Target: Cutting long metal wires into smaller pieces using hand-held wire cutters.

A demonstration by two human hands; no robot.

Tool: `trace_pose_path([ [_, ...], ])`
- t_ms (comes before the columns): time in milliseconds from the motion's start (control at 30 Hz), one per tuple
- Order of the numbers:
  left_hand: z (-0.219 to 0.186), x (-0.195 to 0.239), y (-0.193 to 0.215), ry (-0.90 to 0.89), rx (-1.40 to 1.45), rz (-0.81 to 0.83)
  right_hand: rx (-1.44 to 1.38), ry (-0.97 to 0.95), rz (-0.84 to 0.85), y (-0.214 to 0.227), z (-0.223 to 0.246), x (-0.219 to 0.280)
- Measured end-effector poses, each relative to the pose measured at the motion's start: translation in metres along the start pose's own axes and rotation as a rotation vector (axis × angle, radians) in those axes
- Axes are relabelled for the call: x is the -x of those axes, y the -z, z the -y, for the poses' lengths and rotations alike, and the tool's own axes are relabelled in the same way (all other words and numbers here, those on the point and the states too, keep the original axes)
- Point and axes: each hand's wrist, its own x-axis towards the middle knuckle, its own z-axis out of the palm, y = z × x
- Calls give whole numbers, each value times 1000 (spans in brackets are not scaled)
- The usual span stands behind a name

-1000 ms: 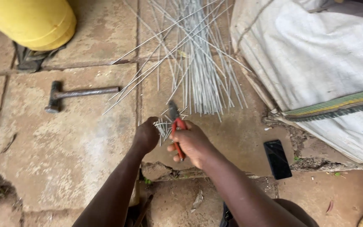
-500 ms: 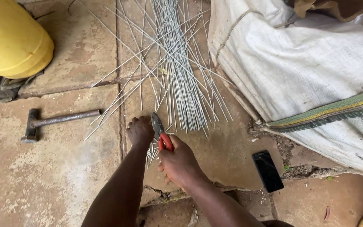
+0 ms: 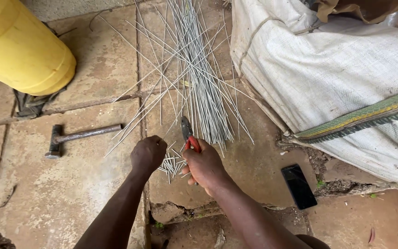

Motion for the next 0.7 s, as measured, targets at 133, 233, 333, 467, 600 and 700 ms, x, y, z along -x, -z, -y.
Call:
trace_pose_path([
  [133, 24, -23, -42, 28, 10, 0, -27, 20, 0, -2, 0, 6],
  [233, 11, -4, -41, 90, 69, 85, -32, 22, -2, -3, -6, 8],
  [333, -23, 30, -36, 218, 141, 120, -57, 4, 0, -2, -9, 8],
  [467, -27, 24, -70, 82, 287, 126, -88, 11, -17, -1, 1, 7],
  [600, -44, 14, -94, 53, 272, 120, -114, 56, -88, 1, 8, 8],
  [700, -59, 5, -110, 25, 264, 117, -140, 93, -167, 8, 14, 10],
])
